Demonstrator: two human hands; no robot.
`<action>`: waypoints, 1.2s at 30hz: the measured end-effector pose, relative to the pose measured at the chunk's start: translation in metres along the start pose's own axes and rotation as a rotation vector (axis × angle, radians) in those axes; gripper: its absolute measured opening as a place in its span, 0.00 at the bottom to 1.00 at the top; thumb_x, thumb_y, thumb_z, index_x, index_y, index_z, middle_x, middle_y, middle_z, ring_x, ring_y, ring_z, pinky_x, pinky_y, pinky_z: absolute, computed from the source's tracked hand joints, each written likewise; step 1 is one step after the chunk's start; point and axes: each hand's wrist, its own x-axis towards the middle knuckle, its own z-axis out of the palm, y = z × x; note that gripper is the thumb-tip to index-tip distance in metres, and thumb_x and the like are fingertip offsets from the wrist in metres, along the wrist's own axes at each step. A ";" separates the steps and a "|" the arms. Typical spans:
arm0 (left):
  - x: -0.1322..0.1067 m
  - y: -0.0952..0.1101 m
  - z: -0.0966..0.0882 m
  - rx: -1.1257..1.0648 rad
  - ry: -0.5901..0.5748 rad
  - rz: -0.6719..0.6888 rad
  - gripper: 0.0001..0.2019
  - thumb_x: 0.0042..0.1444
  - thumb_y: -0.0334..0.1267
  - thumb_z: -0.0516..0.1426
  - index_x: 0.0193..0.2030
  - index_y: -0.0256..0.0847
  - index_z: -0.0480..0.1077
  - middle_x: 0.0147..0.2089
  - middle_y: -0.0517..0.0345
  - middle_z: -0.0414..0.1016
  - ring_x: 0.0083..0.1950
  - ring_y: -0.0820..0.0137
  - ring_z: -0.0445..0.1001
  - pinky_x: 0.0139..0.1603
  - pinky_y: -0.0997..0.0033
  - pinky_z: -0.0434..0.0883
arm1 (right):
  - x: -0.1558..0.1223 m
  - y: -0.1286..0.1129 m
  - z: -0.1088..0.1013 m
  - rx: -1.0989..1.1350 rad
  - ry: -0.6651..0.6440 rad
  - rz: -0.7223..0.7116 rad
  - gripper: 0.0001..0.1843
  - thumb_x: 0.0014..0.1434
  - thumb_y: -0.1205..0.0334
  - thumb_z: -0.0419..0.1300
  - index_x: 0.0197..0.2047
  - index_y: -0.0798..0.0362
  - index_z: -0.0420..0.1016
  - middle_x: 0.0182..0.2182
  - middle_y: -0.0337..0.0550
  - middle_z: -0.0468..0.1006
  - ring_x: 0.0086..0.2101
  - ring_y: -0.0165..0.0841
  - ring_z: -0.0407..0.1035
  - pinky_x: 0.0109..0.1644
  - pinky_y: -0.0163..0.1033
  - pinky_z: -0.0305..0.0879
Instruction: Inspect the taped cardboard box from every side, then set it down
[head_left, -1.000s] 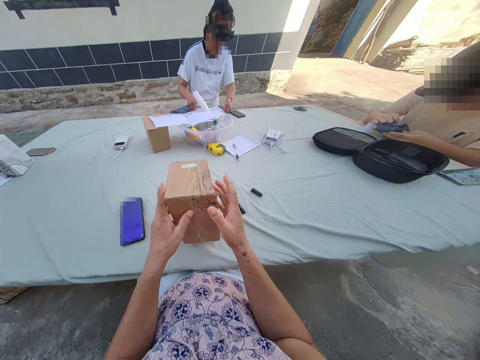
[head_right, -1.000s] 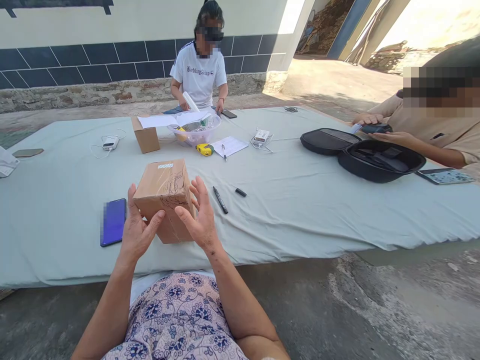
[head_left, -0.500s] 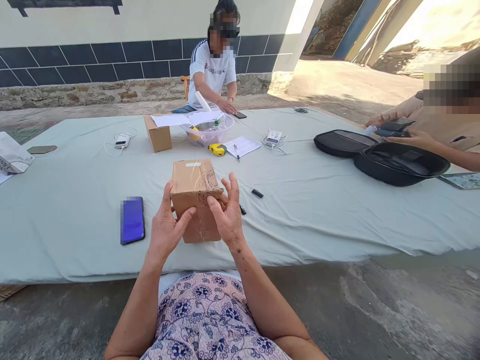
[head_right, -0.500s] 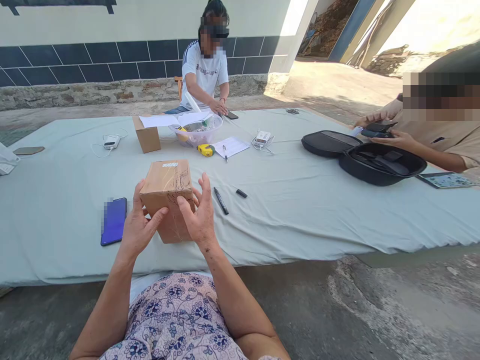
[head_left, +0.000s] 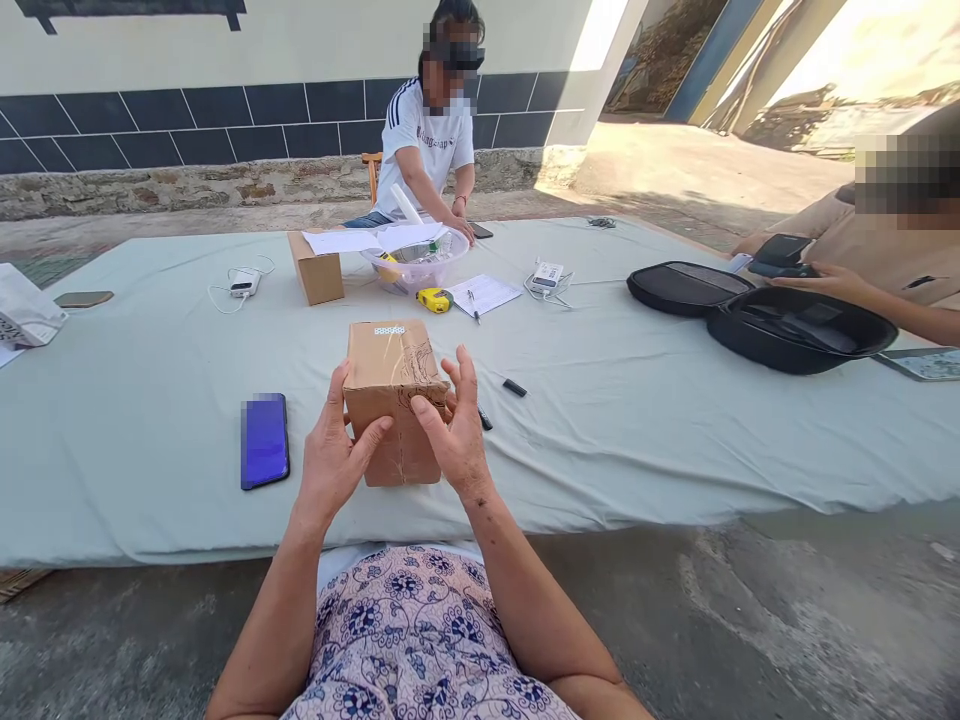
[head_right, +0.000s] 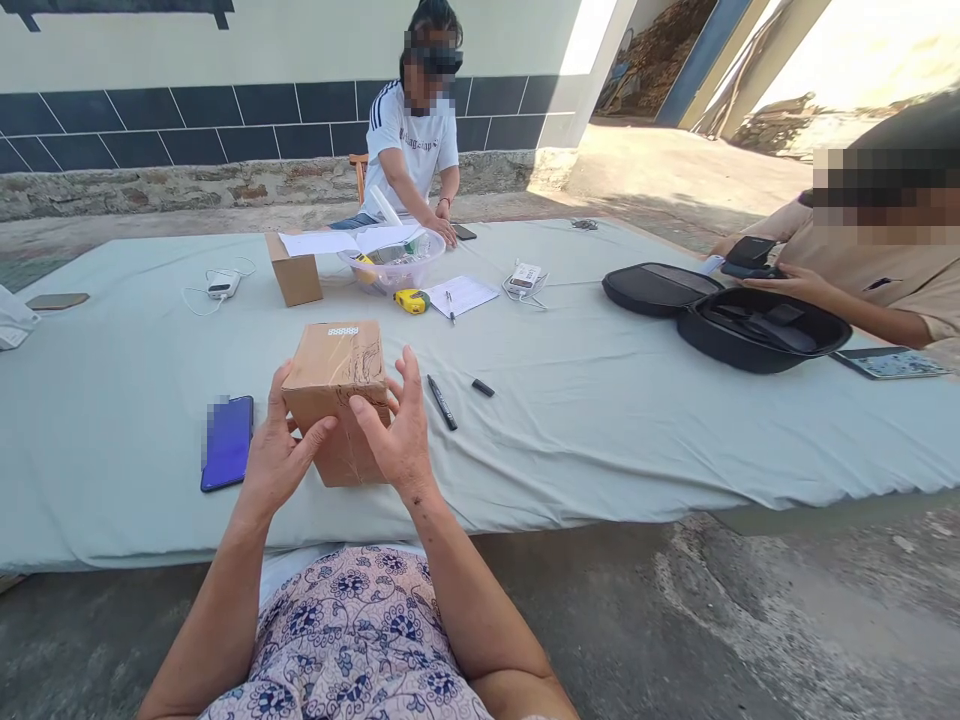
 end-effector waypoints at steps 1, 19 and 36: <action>0.000 0.000 0.000 0.001 -0.001 -0.003 0.43 0.60 0.51 0.63 0.78 0.61 0.48 0.69 0.55 0.72 0.53 0.58 0.80 0.57 0.54 0.76 | 0.001 0.001 0.001 0.012 0.012 0.000 0.53 0.59 0.39 0.66 0.78 0.38 0.44 0.73 0.56 0.58 0.62 0.49 0.70 0.63 0.58 0.72; 0.002 0.000 0.001 -0.008 -0.005 -0.017 0.43 0.60 0.50 0.64 0.78 0.60 0.49 0.66 0.53 0.75 0.57 0.55 0.79 0.59 0.50 0.75 | 0.003 -0.006 0.005 -0.177 0.032 -0.041 0.51 0.61 0.31 0.60 0.78 0.40 0.46 0.70 0.55 0.63 0.66 0.51 0.64 0.66 0.61 0.67; 0.011 -0.009 0.010 0.114 0.055 -0.016 0.40 0.63 0.49 0.60 0.78 0.56 0.47 0.67 0.49 0.73 0.55 0.55 0.80 0.56 0.51 0.75 | 0.046 0.089 -0.065 -0.566 0.302 0.242 0.24 0.57 0.48 0.65 0.50 0.56 0.78 0.54 0.67 0.77 0.62 0.59 0.64 0.66 0.69 0.54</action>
